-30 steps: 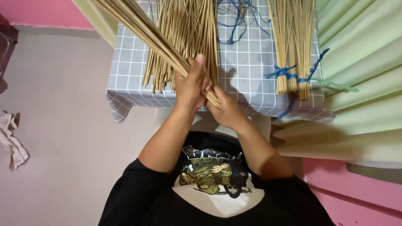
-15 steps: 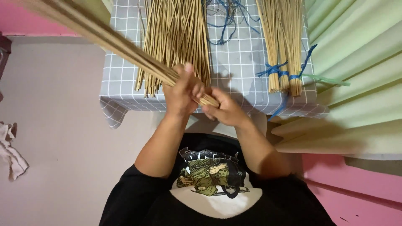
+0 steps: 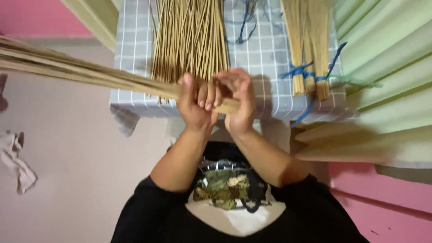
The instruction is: Gathering and tying bundles of long wooden sticks with blue plastic string.
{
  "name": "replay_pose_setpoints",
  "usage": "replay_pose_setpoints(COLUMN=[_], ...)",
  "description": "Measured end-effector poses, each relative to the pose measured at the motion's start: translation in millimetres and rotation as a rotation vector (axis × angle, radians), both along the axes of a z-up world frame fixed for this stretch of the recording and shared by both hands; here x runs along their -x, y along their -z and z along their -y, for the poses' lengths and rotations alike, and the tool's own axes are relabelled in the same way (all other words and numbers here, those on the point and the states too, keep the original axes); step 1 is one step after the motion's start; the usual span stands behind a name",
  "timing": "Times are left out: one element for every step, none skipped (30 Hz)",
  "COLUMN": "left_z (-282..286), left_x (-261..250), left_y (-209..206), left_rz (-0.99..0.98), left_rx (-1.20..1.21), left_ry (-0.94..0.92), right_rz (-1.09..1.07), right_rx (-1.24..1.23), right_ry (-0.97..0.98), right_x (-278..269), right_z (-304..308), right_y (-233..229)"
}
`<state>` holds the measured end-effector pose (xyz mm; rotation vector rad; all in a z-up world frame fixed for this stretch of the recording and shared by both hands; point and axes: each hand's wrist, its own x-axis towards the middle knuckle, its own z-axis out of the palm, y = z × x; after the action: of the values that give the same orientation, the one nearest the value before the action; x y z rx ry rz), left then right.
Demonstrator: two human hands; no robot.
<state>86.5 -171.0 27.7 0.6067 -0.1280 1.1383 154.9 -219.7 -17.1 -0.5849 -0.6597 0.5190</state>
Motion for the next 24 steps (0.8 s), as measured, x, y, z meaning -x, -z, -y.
replay_pose_setpoints(left_z=[-2, -5, -5, -7, -14, -21, -29, -37, -38, -29, -21, -13, -10, -8, -11, -10, -13, -17, -14, -12, -16, -19, -18, -18], left_x=[-1, -1, 4, 16, 21, 26, 27, 28, 34, 35, 33, 31, 36, 42, 45, 52, 53, 54, 54, 53, 52, 50, 50, 51], left_y=[4, 8, 14, 15, 13, 11, 26, 42, 61, 57, 51, 46, 33, 20, 5, 21, 34, 48, 31, 14, -6, 1, 10, 19], left_rz=[0.009, 0.015, 0.009, 0.007, 0.010, 0.012, 0.013, 0.000, -0.020, -0.027, -0.056, -0.085, -0.085, -0.177, -0.262, -0.253, -0.167, -0.082, -0.074, -0.099, -0.130, -0.126, -0.114, -0.102], left_rx=[-0.013, -0.045, -0.069, -0.072, -0.125, -0.178, -0.190, -0.206, -0.203, -0.197, -0.269, -0.341, -0.333, -0.434, -0.541, -0.541, -0.495, -0.448, -0.441, -0.526, -0.624, -0.628, -0.597, -0.565], left_ry=[0.006, 0.019, 0.025, 0.024, 0.095, 0.166, 0.176, 0.217, 0.248, 0.248, 0.281, 0.315, 0.327, 0.346, 0.358, 0.363, 0.509, 0.655, 0.653, 0.653, 0.644, 0.635, 0.679, 0.723], right_rz=[0.009, 0.046, 0.071, 0.070, 0.128, 0.188, 0.190, 0.308, 0.415, 0.406, 0.423, 0.439, 0.431, 0.364, 0.305, 0.308, 0.161, 0.008, 0.005, -0.008, -0.011, -0.004, -0.048, -0.092], right_rx=[-0.013, 0.048, 0.117, 0.113, 0.124, 0.137, 0.126, 0.173, 0.232, 0.234, 0.156, 0.076, 0.084, 0.121, 0.157, 0.165, 0.116, 0.069, 0.080, -0.070, -0.225, -0.223, -0.095, 0.032], right_ry=[0.006, 0.017, 0.021, 0.020, -0.168, -0.354, -0.343, -0.565, -0.802, -0.805, -0.915, -1.023, -1.014, -1.162, -1.312, -1.305, -1.450, -1.590, -1.591, -1.535, -1.478, -1.486, -1.480, -1.469], right_x=[2, 3, 11, 10, 2, -7, -17, -26, -30, -32, -37, -41, -37, -34, -34, -9, 10, 28, 30, 32, 33, 33, 36, 40], right_z=[1, 2, 5, 9, 8, 7, 9, 11, 20, 19, 17, 16, 13, 10, 0, 11, 15, 17, 19, 20, 14, 16, 21, 26], right_y=[-3, -6, -6, 16, 35, 54, 50, 48, 49, 54, 58, 62, 54, 46, 36, 55, 72, 91, 77, 64, 49, 63, 79, 94])
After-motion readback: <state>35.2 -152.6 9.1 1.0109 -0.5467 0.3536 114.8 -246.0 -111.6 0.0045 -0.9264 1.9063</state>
